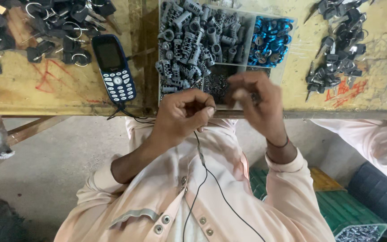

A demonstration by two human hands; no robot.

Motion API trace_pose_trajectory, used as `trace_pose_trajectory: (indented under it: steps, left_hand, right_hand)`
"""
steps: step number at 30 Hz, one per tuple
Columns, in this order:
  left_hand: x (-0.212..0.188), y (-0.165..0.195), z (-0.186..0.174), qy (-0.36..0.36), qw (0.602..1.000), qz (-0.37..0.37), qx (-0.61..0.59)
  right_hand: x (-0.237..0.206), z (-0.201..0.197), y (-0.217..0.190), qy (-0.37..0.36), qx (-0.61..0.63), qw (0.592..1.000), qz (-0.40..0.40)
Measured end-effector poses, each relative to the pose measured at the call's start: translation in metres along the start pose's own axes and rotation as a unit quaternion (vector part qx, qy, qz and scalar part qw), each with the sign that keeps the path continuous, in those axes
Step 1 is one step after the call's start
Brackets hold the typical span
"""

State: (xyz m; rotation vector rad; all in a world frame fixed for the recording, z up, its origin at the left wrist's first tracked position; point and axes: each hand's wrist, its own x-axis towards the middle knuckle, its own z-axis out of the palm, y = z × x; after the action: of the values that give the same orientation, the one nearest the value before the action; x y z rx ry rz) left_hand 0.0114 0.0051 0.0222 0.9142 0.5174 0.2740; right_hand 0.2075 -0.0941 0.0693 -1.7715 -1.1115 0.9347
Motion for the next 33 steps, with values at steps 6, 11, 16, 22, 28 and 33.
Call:
trace_pose_trajectory:
  steps: [6,11,16,22,28,33]
  left_hand:
    - [0.001,-0.007,-0.001,-0.031,0.998,-0.014,-0.056]
    - [0.001,-0.005,-0.003,-0.048,0.998,0.024,-0.034]
    - [0.015,-0.003,-0.001,-0.114,0.980,0.000,-0.161]
    - [0.007,0.006,0.002,0.012,1.000,-0.027,-0.001]
    - [0.008,0.006,0.005,0.033,0.999,-0.009,0.016]
    - [0.008,0.009,0.002,0.029,0.999,-0.019,-0.003]
  right_hand:
    - [0.061,-0.003,-0.014,0.098,-0.438,0.879,-0.159]
    - [0.010,-0.016,-0.020,0.000,-0.236,0.972,-0.020]
    - [-0.026,0.004,0.007,-0.022,0.132,0.991,-0.019]
    - [-0.027,0.013,0.009,0.034,0.030,0.996,-0.075]
    - [-0.030,0.007,0.004,0.023,-0.108,0.988,-0.106]
    - [-0.028,0.013,0.007,0.044,-0.127,0.986,-0.095]
